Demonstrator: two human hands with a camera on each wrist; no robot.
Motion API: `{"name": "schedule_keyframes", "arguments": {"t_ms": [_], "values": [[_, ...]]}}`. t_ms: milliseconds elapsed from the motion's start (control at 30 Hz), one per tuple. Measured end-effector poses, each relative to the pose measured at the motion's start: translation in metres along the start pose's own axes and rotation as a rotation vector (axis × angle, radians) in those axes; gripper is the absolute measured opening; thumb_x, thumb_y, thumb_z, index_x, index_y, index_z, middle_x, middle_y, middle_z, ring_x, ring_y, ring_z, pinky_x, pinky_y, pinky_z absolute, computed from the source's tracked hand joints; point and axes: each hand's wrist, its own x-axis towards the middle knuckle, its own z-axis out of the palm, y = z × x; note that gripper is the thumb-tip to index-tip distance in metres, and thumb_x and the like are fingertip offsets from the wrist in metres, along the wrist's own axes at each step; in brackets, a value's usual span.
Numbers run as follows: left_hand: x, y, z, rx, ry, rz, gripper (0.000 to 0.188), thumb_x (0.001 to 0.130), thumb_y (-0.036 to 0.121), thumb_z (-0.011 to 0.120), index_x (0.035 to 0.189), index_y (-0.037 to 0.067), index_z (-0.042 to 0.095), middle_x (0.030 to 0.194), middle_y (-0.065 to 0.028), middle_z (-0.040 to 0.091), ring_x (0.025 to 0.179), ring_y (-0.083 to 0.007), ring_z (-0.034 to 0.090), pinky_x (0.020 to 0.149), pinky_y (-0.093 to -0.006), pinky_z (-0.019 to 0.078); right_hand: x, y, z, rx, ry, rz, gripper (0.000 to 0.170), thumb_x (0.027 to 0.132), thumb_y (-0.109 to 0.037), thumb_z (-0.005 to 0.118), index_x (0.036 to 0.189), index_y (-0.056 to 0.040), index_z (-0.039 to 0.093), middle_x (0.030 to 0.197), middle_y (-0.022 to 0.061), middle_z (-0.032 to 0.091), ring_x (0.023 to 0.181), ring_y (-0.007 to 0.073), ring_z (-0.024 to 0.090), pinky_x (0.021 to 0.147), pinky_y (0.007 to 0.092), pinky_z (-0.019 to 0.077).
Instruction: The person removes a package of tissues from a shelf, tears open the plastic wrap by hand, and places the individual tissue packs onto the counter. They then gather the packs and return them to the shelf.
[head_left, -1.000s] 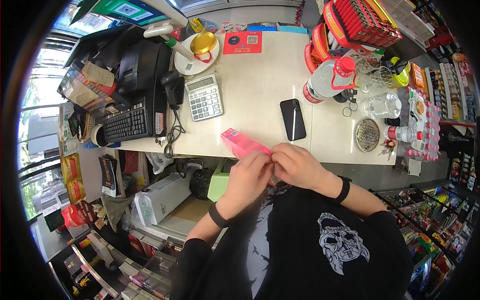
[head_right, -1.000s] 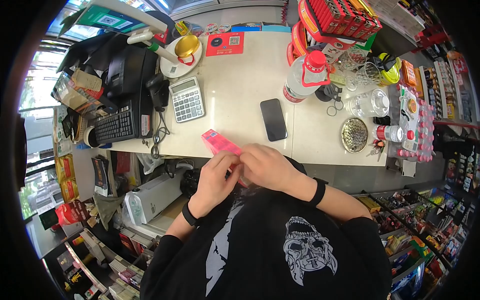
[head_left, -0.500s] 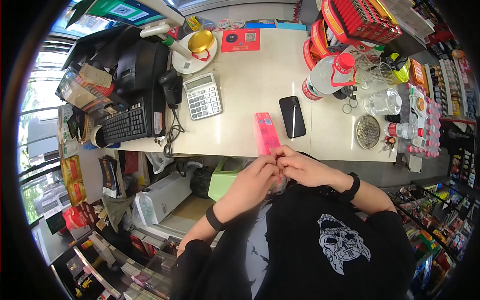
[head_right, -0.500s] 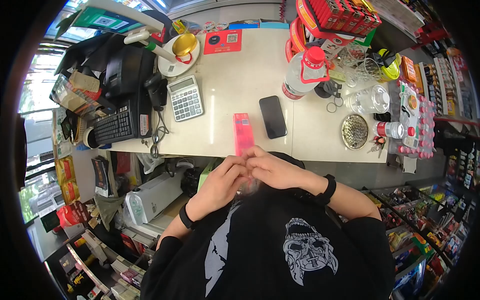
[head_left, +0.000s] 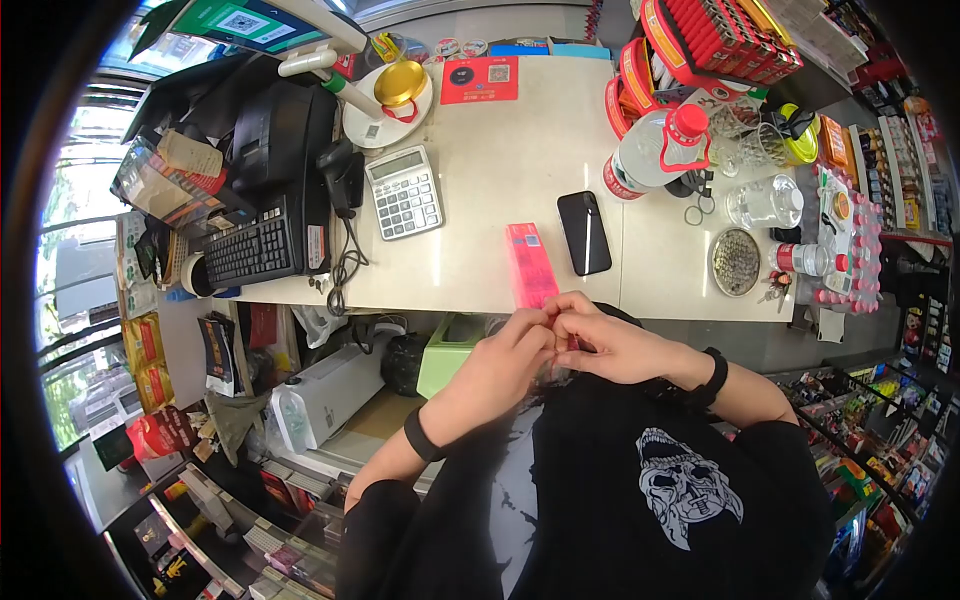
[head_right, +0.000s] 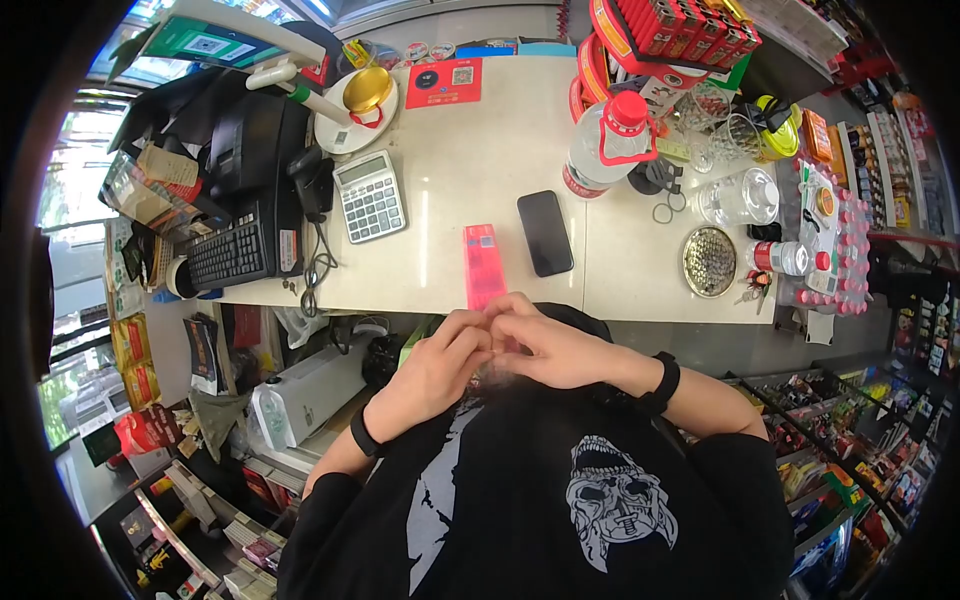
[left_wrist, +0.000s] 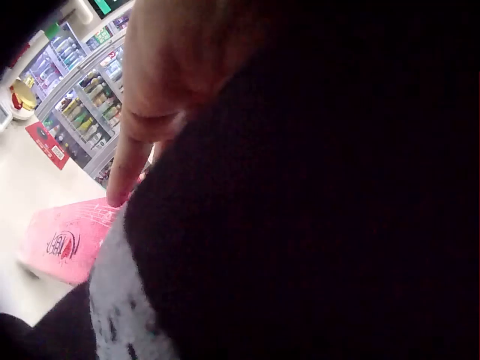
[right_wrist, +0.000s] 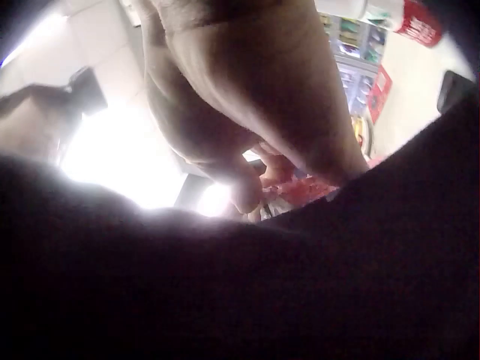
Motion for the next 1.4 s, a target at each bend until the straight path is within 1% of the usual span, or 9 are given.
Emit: {"name": "schedule_keyframes", "arguments": {"t_ms": [467,567,667,700,933,1033,1133,1333,1400], "values": [[-0.004,-0.007,0.000,-0.029,-0.001,-0.005,0.016,0.092,0.000,0.066,0.104,0.003,0.057,0.122,-0.0143,0.055,0.098,-0.0371,0.065,0.080,-0.0440,0.0551,0.005,0.018,-0.019,0.533,-0.287,0.087,0.019,0.101,-0.017,0.060,0.087,-0.0101,0.048,0.145,0.0062,0.035,0.113,0.0143,0.047,0.096,0.0340,0.0428],[-0.005,-0.010,0.002,-0.087,0.060,-0.045,0.015,0.093,0.001,0.065,0.104,0.003,0.055,0.119,-0.0143,0.057,0.098,-0.0371,0.065,0.081,-0.0427,0.0545,0.006,0.021,-0.017,0.403,-0.149,-0.026,0.020,0.099,-0.015,0.063,0.087,-0.0092,0.049,0.140,0.0079,0.042,0.107,0.0156,0.051,0.091,0.0333,0.0443],[-0.006,-0.006,0.001,-0.144,0.102,-0.115,0.014,0.093,0.001,0.065,0.103,0.003,0.054,0.116,-0.0144,0.060,0.098,-0.0363,0.065,0.081,-0.0408,0.0540,0.002,0.004,-0.003,-0.169,0.121,-0.223,0.019,0.098,-0.013,0.065,0.088,-0.0077,0.049,0.131,0.0105,0.048,0.097,0.0188,0.055,0.086,0.0320,0.0472],[-0.006,-0.005,0.001,-0.148,0.111,-0.120,0.014,0.093,0.001,0.064,0.102,0.003,0.054,0.115,-0.0146,0.060,0.098,-0.0360,0.066,0.081,-0.0401,0.0539,-0.001,-0.012,0.001,-0.219,0.148,-0.157,0.019,0.094,-0.005,0.069,0.091,-0.0053,0.050,0.120,0.0137,0.055,0.115,0.0290,0.056,0.097,0.0382,0.0473],[-0.009,-0.007,0.008,-0.202,0.204,-0.152,0.009,0.097,-0.001,0.059,0.099,0.000,0.051,0.114,-0.0169,0.059,0.107,-0.0332,0.070,0.085,-0.0370,0.0543,0.000,-0.001,0.014,-0.229,0.352,-0.116,0.015,0.095,0.003,0.061,0.090,-0.0012,0.047,0.092,0.0132,0.060,0.113,0.0261,0.070,0.083,0.0339,0.0536],[-0.013,-0.024,0.016,-0.312,0.281,-0.150,0.007,0.099,-0.004,0.055,0.098,-0.001,0.048,0.116,-0.0167,0.055,0.116,-0.0326,0.070,0.087,-0.0344,0.0542,-0.003,0.011,0.013,-0.133,0.448,-0.071,0.015,0.093,-0.001,0.062,0.106,0.0010,0.056,0.080,0.0096,0.058,0.070,0.0265,0.059,0.067,0.0374,0.0497],[-0.014,-0.026,0.011,-0.354,0.263,-0.125,0.006,0.099,-0.006,0.050,0.099,-0.002,0.046,0.119,-0.0164,0.053,0.120,-0.0337,0.069,0.087,-0.0319,0.0539,-0.003,0.014,0.005,-0.138,0.450,0.030,0.015,0.094,-0.004,0.063,0.107,0.0013,0.057,0.078,0.0106,0.062,0.068,0.0263,0.061,0.067,0.0379,0.0510],[-0.001,-0.016,0.005,-0.335,0.298,-0.196,0.008,0.096,0.002,0.060,0.096,-0.001,0.053,0.116,-0.0120,0.052,0.102,-0.0225,0.060,0.083,-0.0305,0.0519,0.009,-0.010,-0.005,-0.163,0.320,-0.018,0.021,0.096,-0.018,0.067,0.098,0.0007,0.058,0.083,0.0157,0.066,0.074,0.0306,0.066,0.067,0.0408,0.0504],[0.003,-0.014,0.003,-0.349,0.248,-0.217,0.011,0.096,0.006,0.063,0.094,-0.001,0.055,0.114,-0.0111,0.052,0.099,-0.0208,0.057,0.081,-0.0304,0.0507,0.012,-0.008,-0.010,-0.276,0.260,-0.036,0.019,0.097,-0.015,0.067,0.100,0.0005,0.057,0.081,0.0147,0.065,0.072,0.0258,0.063,0.065,0.0385,0.0496]]}}
